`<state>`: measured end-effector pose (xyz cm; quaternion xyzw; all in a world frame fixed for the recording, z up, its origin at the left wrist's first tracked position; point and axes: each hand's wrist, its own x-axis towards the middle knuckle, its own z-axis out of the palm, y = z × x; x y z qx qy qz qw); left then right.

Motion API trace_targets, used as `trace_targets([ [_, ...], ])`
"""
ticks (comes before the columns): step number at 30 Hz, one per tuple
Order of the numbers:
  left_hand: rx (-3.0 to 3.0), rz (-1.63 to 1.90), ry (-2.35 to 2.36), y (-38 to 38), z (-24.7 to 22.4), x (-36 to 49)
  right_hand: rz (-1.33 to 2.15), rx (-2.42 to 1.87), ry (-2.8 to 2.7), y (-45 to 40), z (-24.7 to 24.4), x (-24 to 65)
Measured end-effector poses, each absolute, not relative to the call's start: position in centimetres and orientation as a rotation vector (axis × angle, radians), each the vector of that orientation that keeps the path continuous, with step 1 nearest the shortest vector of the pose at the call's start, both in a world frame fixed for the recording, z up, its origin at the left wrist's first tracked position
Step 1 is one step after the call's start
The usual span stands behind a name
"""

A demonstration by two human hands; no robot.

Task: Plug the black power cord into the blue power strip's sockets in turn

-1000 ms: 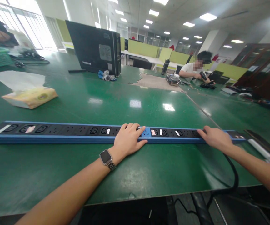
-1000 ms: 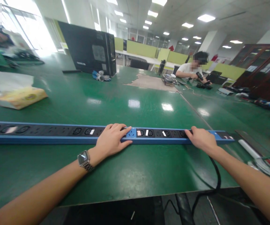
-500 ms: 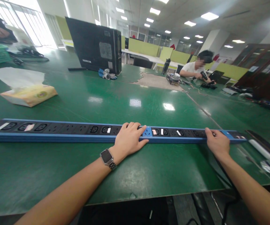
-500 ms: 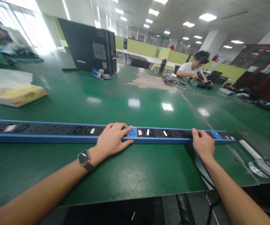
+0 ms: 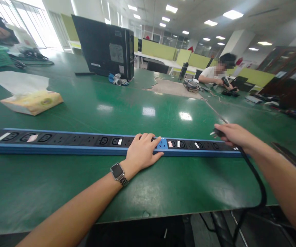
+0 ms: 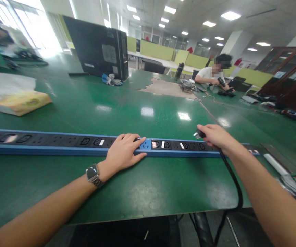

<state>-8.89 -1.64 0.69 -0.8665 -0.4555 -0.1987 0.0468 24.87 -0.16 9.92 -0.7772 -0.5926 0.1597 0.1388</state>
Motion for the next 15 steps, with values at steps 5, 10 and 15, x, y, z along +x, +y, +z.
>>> trace_targets([
  [5,-2.642,-0.618,-1.394,-1.7,0.7,-8.8,0.842,-2.283,-1.843,-0.9,7.8,19.3],
  [10,-2.638,-0.638,-1.410,-1.7,0.7,-8.8,0.706,-2.394,-2.014,-0.2,7.7,18.1],
  [15,-2.648,-0.643,-1.415,-1.6,0.6,-8.8,0.301,-2.473,-2.264,0.5,8.2,16.8],
])
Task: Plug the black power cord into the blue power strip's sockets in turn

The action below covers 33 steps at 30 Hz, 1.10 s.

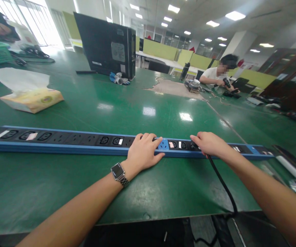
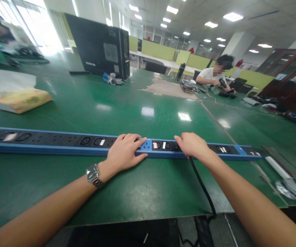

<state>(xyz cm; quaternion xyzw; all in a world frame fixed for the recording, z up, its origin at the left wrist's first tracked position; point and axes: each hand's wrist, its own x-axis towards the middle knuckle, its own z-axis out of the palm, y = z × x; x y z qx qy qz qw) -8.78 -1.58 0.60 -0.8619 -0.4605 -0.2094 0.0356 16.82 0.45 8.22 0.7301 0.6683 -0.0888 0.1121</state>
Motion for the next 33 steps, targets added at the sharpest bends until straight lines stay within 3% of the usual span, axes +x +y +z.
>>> trace_targets([
  [3,-2.648,-0.636,-1.404,-1.6,0.6,-8.8,-0.048,2.114,1.885,0.7,8.5,15.9],
  [12,-2.661,-0.626,-1.408,-1.8,0.8,-8.8,-0.408,2.026,1.826,1.8,8.7,16.9],
  [25,-2.673,-0.659,-1.415,-1.8,0.8,-9.1,-0.186,2.086,1.881,1.3,8.1,15.3],
  [33,-2.855,-1.035,-1.352,-4.2,1.8,-6.3,0.002,2.213,1.966,-0.7,6.0,14.9],
])
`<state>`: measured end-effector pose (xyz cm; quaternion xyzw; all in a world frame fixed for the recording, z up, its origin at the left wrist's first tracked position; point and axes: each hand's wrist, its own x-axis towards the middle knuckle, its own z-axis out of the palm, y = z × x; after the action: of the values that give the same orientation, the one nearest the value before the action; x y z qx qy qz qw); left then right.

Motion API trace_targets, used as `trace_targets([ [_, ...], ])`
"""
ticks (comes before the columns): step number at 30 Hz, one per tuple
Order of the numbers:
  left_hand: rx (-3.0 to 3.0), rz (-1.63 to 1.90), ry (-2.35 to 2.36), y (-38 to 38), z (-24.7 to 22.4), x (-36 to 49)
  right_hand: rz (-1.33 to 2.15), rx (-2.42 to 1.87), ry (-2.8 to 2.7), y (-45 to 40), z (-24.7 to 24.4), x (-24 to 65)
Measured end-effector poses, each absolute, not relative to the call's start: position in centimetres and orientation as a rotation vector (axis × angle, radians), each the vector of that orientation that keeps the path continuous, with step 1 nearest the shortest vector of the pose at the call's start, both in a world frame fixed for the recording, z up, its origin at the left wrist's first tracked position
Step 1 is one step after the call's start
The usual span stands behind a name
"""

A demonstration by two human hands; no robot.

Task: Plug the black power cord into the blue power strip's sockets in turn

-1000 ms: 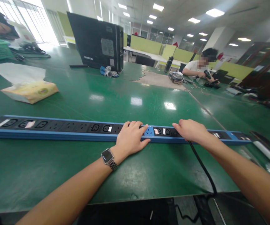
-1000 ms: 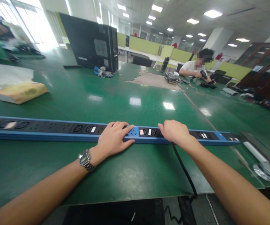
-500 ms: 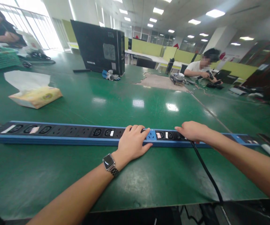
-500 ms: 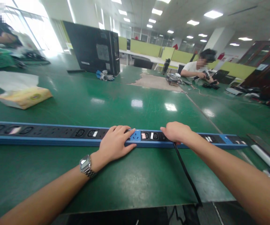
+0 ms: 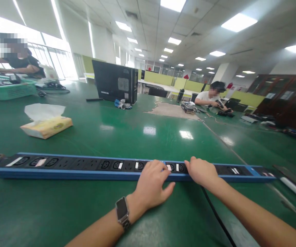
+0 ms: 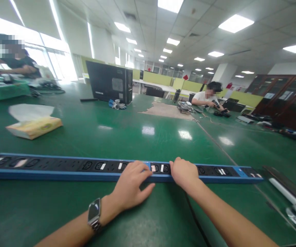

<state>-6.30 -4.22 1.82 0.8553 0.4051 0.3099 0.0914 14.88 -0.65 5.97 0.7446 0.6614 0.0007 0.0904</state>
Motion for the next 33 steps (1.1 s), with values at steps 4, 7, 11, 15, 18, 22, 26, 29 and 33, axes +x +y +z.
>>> trace_targets([
  [4,2.167,0.731,1.025,-5.9,1.4,-2.5,0.020,2.207,1.985,0.8,7.0,15.3],
  [7,1.833,0.680,0.904,-6.0,0.8,0.7,-0.136,2.230,2.135,2.9,6.6,15.6],
  [11,1.382,0.666,0.854,-5.3,0.2,4.5,-0.286,2.185,2.232,4.4,4.5,15.1],
  [15,1.165,0.735,0.856,-5.2,0.1,6.4,-0.121,2.317,2.166,4.3,3.9,14.8],
  [18,1.064,0.766,0.860,-5.1,0.5,6.5,-0.255,2.409,2.232,4.4,4.0,15.6],
  [22,0.942,0.777,0.844,-4.7,0.6,5.5,-1.253,2.546,2.373,4.9,2.6,18.1],
  [26,0.900,0.727,0.749,-4.7,0.4,5.2,-1.236,2.781,2.529,4.8,0.5,20.2],
  [29,0.821,0.724,0.732,-4.7,0.5,6.0,-1.186,2.863,2.640,4.3,-0.2,20.6],
  [33,0.710,0.767,0.735,-4.7,1.0,7.4,-1.256,3.010,2.649,3.7,-0.2,20.4],
])
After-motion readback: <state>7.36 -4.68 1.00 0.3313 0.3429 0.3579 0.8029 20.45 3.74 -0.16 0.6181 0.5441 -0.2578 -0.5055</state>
